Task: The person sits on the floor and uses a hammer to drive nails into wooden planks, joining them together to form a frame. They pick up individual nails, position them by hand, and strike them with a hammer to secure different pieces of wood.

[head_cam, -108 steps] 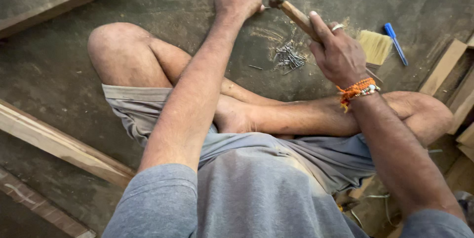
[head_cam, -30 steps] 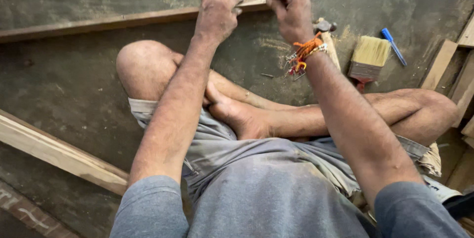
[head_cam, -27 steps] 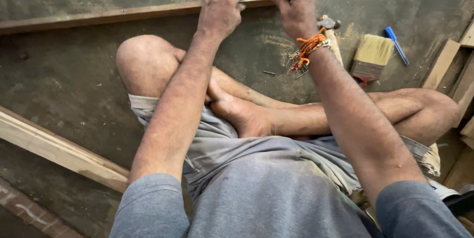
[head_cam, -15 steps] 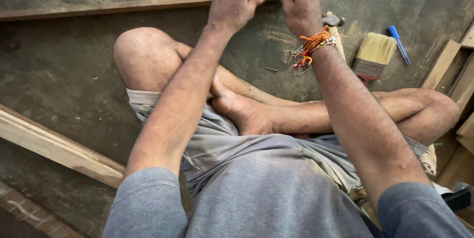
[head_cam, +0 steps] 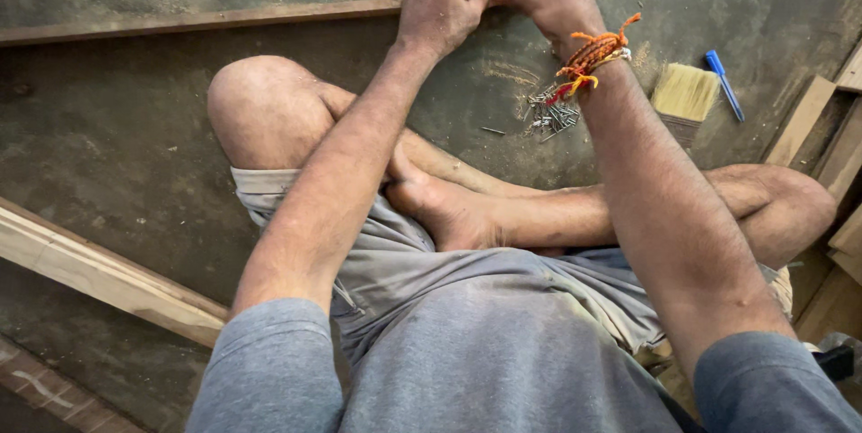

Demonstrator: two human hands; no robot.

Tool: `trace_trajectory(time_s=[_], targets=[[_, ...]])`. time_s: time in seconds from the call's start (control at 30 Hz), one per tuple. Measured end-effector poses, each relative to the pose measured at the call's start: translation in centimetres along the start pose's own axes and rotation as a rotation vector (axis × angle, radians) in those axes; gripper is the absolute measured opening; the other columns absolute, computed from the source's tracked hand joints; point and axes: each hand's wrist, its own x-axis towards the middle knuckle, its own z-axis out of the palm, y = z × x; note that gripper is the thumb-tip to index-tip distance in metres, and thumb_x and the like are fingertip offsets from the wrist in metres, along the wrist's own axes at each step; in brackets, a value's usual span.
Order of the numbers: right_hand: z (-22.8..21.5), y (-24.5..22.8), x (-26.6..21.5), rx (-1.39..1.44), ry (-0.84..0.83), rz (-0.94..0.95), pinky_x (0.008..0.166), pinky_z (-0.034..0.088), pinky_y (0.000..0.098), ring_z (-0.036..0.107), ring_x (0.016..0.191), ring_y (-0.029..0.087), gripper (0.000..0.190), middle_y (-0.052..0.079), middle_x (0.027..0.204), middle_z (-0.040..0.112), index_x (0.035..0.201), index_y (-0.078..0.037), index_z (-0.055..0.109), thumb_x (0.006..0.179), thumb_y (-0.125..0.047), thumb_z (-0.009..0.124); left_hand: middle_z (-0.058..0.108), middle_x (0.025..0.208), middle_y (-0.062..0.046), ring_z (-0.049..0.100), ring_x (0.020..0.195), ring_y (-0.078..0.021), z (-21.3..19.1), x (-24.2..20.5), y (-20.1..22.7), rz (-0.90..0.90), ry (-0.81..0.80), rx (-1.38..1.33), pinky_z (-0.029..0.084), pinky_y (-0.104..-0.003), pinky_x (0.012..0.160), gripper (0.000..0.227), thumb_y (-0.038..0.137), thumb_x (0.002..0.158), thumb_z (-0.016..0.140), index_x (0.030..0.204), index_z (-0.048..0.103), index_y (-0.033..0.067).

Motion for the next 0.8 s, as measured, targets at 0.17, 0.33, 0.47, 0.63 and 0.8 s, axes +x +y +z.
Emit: trace_trajectory(time_s=[0.17, 0.33, 0.47, 0.63, 0.8], targets=[[-1.7, -2.0, -3.4, -0.379, 0.123, -0.131, 0.084, 0.057, 0.031, 0.067, 0.093, 0.017, 0.054, 0.008, 0.102, 0.069, 0.116, 0.001, 0.065, 0.084, -0.024, 0.099, 0.069, 0.084, 0.005, 0.065, 0.087, -0.0146, -0.2, 0.1, 0.1, -0.032, -0.068, 0.001, 0.05, -0.038, 0.082, 0.014, 0.028, 0.082, 0.086, 0.081, 0.077, 0.0181], [-6.3, -2.4, -15.2, -0.798, 0.212, -0.134, 0.098, 0.047, 0.0489, 0.055, 0.12, 0.036, 0.082, 0.03, 0.134, 0.057, 0.146, 0.006, 0.047, 0.089, -0.032, 0.094, 0.069, 0.087, 0.009, 0.064, 0.088, -0.0138, 0.0, -0.1, 0.1, 0.014, -0.012, 0.006, 0.051, -0.037, 0.085, 0.009, 0.025, 0.081, 0.085, 0.081, 0.078, 0.0195], [-7.7, -0.3, -20.8, -0.228, 0.071, 0.237, 0.082, 0.054, 0.0368, 0.064, 0.098, 0.024, 0.083, 0.016, 0.112, 0.063, 0.158, 0.0, 0.038, 0.09, -0.02, 0.082, 0.069, 0.088, 0.007, 0.065, 0.09, -0.0157, -0.4, -0.5, 0.0, 0.06, 0.02, 0.008, 0.049, -0.038, 0.084, 0.008, 0.024, 0.081, 0.085, 0.081, 0.079, 0.0185], [-6.4, -1.9, -21.7, 0.223, 0.058, 0.432, 0.068, 0.055, 0.0278, 0.064, 0.079, 0.015, 0.076, 0.005, 0.101, 0.064, 0.162, -0.001, 0.04, 0.093, -0.007, 0.072, 0.071, 0.089, 0.008, 0.064, 0.09, -0.017, -0.7, -0.1, 0.5, 0.08, 0.012, 0.0, 0.049, -0.037, 0.086, 0.007, 0.024, 0.082, 0.084, 0.084, 0.08, 0.0182], [-2.8, -8.1, -22.3, -0.283, 0.161, 0.036, 0.084, 0.057, 0.0355, 0.065, 0.099, 0.024, 0.082, 0.014, 0.13, 0.062, 0.166, -0.001, 0.018, 0.1, -0.004, 0.066, 0.07, 0.09, 0.007, 0.064, 0.092, -0.0178, -1.0, -0.4, 0.4, 0.097, 0.002, -0.013, 0.048, -0.038, 0.087, 0.008, 0.023, 0.083, 0.085, 0.086, 0.08, 0.0171]])
